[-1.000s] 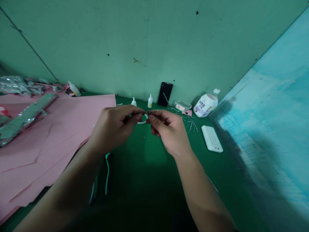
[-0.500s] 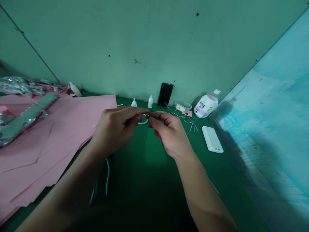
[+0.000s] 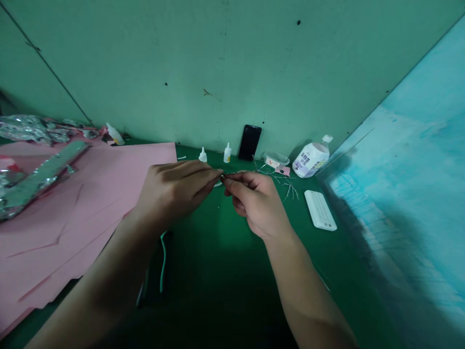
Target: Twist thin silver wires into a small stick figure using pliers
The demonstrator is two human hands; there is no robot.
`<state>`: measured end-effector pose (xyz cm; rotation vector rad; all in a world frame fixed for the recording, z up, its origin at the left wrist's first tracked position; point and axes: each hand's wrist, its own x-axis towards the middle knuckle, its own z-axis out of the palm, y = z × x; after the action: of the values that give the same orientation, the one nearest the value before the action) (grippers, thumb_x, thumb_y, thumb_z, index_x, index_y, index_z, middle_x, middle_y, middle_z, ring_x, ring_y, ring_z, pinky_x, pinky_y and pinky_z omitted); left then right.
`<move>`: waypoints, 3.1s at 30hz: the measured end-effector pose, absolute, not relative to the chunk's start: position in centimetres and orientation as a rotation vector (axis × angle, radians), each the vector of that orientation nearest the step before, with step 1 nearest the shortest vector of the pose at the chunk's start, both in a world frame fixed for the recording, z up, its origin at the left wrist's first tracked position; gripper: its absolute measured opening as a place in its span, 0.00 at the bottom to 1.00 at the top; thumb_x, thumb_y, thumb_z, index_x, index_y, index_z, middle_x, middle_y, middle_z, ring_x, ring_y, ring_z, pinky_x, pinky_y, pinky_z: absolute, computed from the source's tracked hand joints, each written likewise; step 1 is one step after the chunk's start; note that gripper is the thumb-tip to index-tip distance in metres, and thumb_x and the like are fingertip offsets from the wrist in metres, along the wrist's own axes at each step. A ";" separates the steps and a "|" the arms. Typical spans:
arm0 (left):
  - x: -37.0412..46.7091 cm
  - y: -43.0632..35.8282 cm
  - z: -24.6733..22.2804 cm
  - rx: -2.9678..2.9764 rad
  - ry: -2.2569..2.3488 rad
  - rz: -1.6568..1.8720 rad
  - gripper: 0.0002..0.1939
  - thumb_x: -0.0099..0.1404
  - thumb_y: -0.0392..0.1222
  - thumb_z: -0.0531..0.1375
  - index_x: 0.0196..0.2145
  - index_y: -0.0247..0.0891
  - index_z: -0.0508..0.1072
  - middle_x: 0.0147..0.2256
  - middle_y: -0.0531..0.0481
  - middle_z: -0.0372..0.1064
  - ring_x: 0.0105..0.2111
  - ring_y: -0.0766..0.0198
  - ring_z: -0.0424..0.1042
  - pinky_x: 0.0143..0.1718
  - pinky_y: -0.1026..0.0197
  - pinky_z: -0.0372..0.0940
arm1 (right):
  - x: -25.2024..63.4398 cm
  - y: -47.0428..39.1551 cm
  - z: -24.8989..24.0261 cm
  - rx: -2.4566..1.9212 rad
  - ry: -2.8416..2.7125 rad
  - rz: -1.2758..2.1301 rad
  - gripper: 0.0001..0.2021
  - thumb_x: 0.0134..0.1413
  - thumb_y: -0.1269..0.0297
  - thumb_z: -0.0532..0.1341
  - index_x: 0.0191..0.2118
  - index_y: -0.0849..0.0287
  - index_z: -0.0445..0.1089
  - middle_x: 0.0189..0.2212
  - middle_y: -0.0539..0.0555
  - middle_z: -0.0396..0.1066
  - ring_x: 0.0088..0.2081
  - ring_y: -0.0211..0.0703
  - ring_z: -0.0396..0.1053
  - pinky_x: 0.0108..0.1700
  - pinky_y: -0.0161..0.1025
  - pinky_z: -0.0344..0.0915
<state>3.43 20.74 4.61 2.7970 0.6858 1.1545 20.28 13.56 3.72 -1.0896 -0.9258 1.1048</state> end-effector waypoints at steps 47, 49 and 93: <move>5.2 21.5 2.8 2.603 0.401 1.717 0.06 0.66 0.34 0.62 0.39 0.33 0.80 0.36 0.45 0.81 0.34 0.62 0.80 0.35 0.63 0.72 | 19.2 12.3 4.3 -1.382 -1.424 0.258 0.05 0.59 0.69 0.60 0.32 0.59 0.70 0.22 0.47 0.68 0.21 0.33 0.63 0.22 0.33 0.58; 5.2 21.6 2.7 2.662 0.378 1.763 0.06 0.66 0.34 0.62 0.39 0.33 0.79 0.35 0.44 0.81 0.35 0.60 0.80 0.36 0.60 0.72 | 18.9 12.2 4.3 -1.410 -1.461 0.129 0.04 0.60 0.69 0.60 0.33 0.59 0.70 0.23 0.48 0.70 0.22 0.34 0.65 0.23 0.34 0.60; 6.1 20.9 2.2 2.553 0.427 1.818 0.09 0.69 0.31 0.56 0.42 0.32 0.76 0.37 0.43 0.79 0.36 0.62 0.78 0.36 0.62 0.71 | 17.8 12.0 3.6 -1.400 -1.381 0.078 0.04 0.61 0.66 0.60 0.38 0.59 0.72 0.27 0.51 0.74 0.27 0.38 0.71 0.26 0.35 0.67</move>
<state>6.11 20.88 2.24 2.5527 0.4267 1.8181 17.82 12.05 3.56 -1.3997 -1.3809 0.0778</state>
